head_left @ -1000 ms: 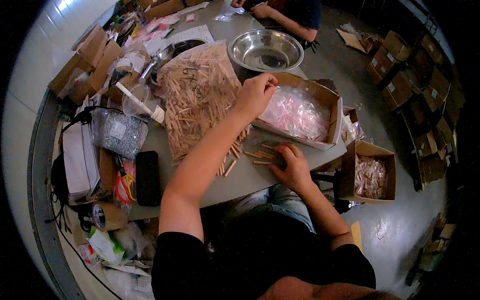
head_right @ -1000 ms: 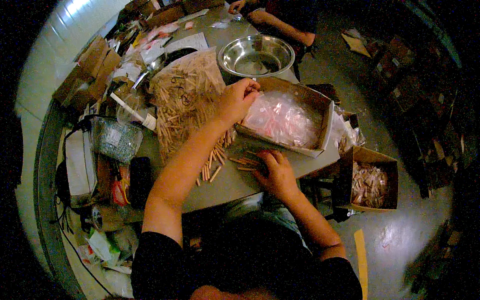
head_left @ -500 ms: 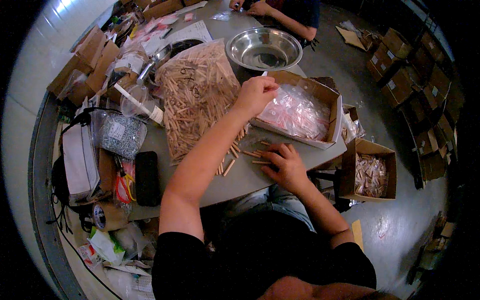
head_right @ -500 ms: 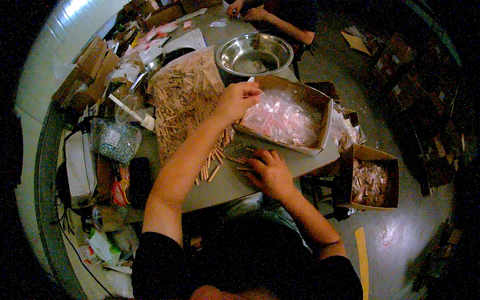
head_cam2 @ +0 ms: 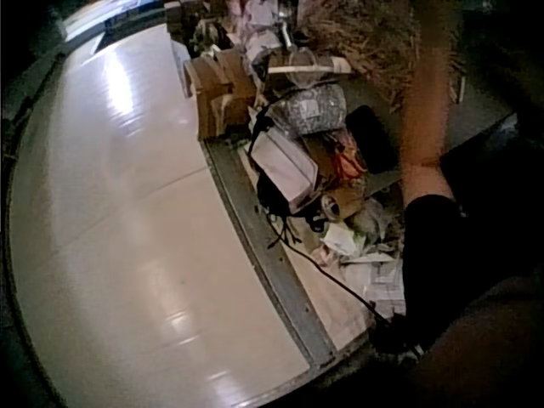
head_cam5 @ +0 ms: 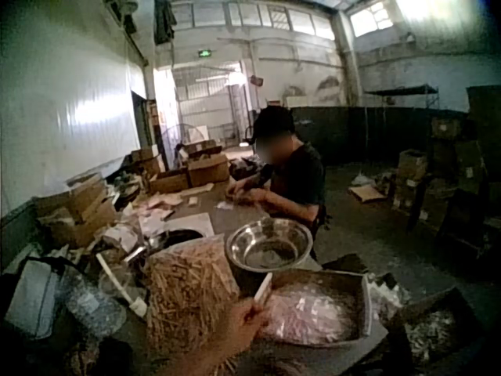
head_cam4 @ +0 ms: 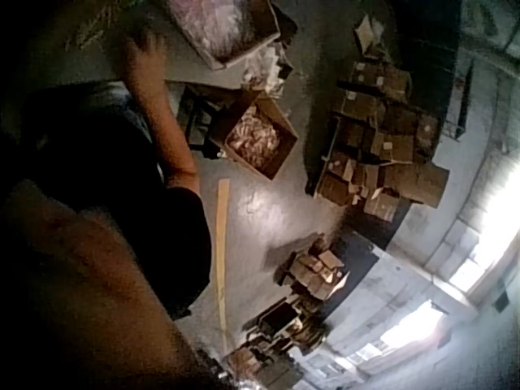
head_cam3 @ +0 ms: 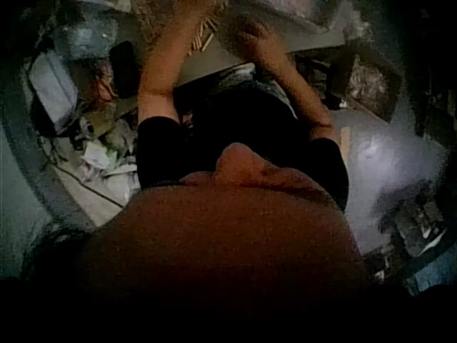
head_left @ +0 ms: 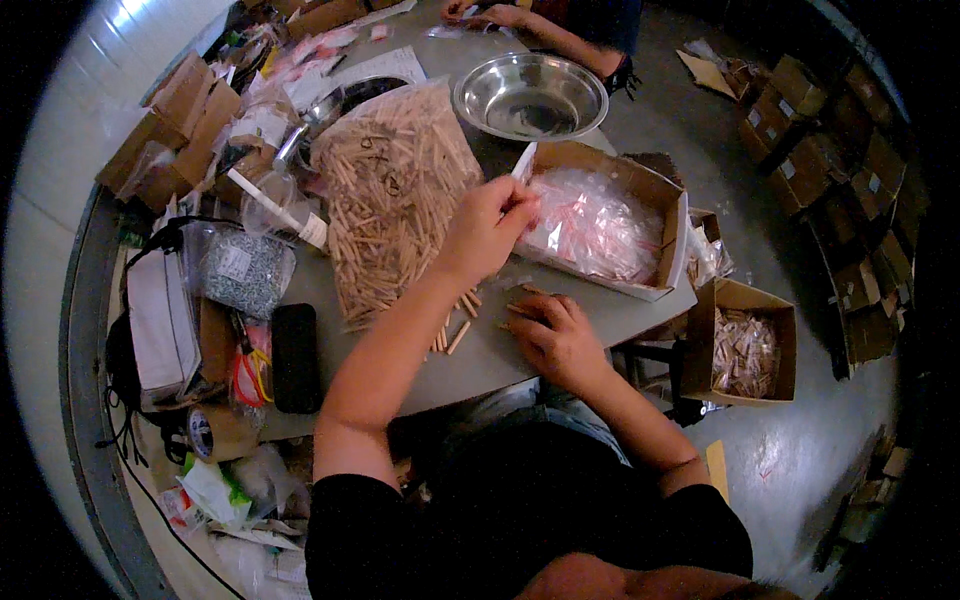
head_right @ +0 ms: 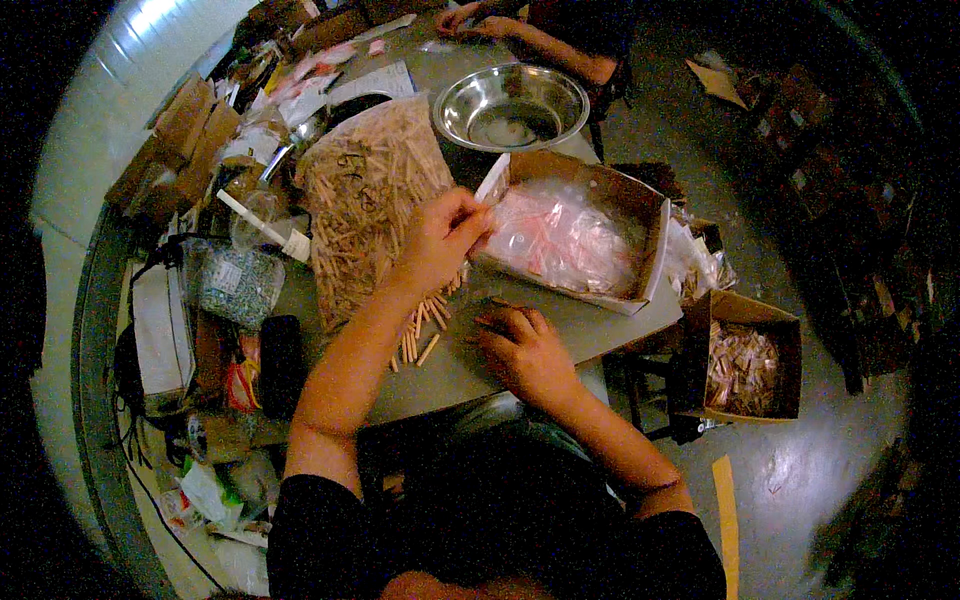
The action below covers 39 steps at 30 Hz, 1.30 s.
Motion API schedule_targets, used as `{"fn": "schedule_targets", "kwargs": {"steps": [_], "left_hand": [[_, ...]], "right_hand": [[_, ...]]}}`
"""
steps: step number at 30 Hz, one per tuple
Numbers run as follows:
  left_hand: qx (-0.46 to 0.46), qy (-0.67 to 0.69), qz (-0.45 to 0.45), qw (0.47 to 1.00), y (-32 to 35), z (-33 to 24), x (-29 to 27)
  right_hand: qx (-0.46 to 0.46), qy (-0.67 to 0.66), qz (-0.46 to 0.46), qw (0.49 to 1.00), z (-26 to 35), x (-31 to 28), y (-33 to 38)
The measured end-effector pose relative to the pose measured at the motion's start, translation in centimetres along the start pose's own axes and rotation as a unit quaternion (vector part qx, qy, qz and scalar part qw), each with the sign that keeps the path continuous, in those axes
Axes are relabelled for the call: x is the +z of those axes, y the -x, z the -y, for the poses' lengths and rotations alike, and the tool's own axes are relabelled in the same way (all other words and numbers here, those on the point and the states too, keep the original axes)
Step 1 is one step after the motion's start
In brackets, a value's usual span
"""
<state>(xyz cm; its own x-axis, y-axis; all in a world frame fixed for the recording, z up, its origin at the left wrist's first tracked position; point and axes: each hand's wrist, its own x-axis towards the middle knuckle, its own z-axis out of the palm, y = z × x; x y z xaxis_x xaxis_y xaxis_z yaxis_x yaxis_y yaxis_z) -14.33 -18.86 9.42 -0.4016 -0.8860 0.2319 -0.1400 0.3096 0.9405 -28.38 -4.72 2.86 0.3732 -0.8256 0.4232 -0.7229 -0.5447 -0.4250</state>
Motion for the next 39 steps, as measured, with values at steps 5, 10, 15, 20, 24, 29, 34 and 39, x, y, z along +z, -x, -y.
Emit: {"fn": "schedule_targets", "kwargs": {"steps": [5,10,15,20,24,29,34,39], "left_hand": [[-0.047,0.055,-0.028,0.997,10.3,-1.4,-3.2],[-0.191,0.162,-0.017,0.968,18.6,-1.8,-2.5],[-0.271,0.299,0.077,0.912,23.1,-0.1,0.0],[-0.281,0.289,0.146,0.904,23.5,3.0,2.7],[-0.359,0.354,0.223,0.834,23.5,5.4,5.7],[-0.329,0.436,0.148,0.825,23.4,6.2,7.7],[-0.397,0.517,0.125,0.748,23.1,6.4,7.5],[-0.391,0.561,0.133,0.717,22.1,5.1,7.1]], "right_hand": [[0.077,-0.077,-0.031,0.994,-0.1,-1.1,1.1],[0.128,-0.040,0.003,0.991,-0.4,-1.4,0.8],[0.162,-0.080,0.090,0.979,0.1,-2.4,-0.6],[0.148,-0.062,0.139,0.977,1.1,-2.8,-1.7],[0.109,-0.063,0.142,0.982,1.0,-2.4,-1.9],[0.046,-0.063,0.164,0.983,1.6,-2.3,-2.2],[0.001,-0.101,0.206,0.973,1.5,-2.4,-1.3],[-0.018,-0.148,0.231,0.961,2.8,-2.6,0.4]]}}
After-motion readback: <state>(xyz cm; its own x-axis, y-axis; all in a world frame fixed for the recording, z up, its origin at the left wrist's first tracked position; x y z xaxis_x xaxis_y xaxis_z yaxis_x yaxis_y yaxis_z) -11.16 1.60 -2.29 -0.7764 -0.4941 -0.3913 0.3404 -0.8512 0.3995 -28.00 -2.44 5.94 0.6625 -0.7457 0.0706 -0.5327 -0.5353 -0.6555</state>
